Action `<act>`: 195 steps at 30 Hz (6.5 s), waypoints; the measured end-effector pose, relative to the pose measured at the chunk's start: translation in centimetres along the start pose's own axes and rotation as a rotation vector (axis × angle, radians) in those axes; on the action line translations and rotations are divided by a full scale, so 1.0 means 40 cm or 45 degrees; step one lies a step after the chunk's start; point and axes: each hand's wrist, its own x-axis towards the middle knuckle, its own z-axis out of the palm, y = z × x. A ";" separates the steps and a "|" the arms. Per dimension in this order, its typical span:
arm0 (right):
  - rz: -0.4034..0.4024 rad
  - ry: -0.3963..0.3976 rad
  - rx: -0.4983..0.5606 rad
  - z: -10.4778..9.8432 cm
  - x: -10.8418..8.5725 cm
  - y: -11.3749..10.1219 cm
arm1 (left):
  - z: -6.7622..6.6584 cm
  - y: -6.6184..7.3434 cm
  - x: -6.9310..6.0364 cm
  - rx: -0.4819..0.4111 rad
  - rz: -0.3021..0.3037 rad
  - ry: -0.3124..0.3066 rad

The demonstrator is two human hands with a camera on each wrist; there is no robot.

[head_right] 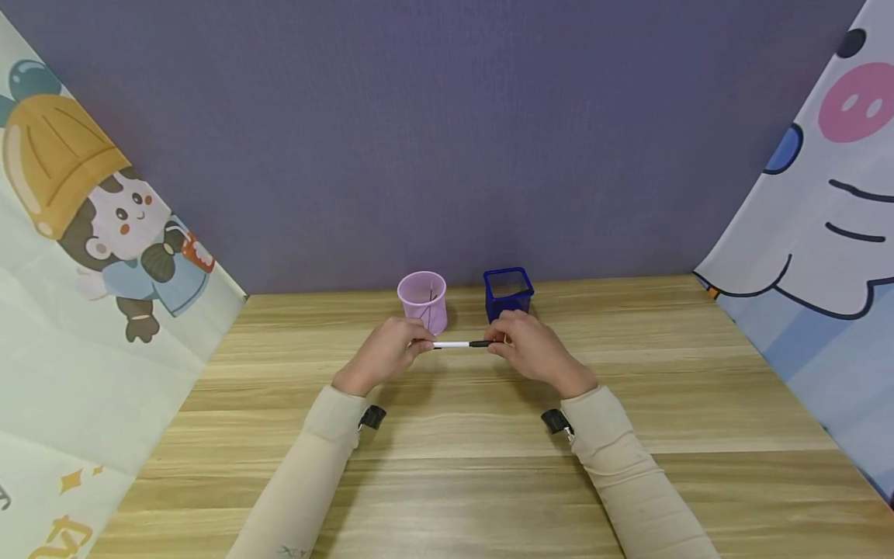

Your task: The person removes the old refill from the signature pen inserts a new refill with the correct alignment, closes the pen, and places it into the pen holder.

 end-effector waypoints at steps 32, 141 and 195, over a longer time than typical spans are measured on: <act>-0.025 0.075 -0.023 0.002 0.002 -0.003 | 0.002 -0.002 0.000 -0.011 0.011 -0.002; 0.037 -0.075 -0.005 -0.019 -0.005 0.009 | 0.001 -0.004 0.005 -0.007 -0.019 -0.028; 0.024 0.092 -0.043 -0.023 0.006 0.039 | -0.001 -0.005 0.016 -0.010 -0.045 -0.015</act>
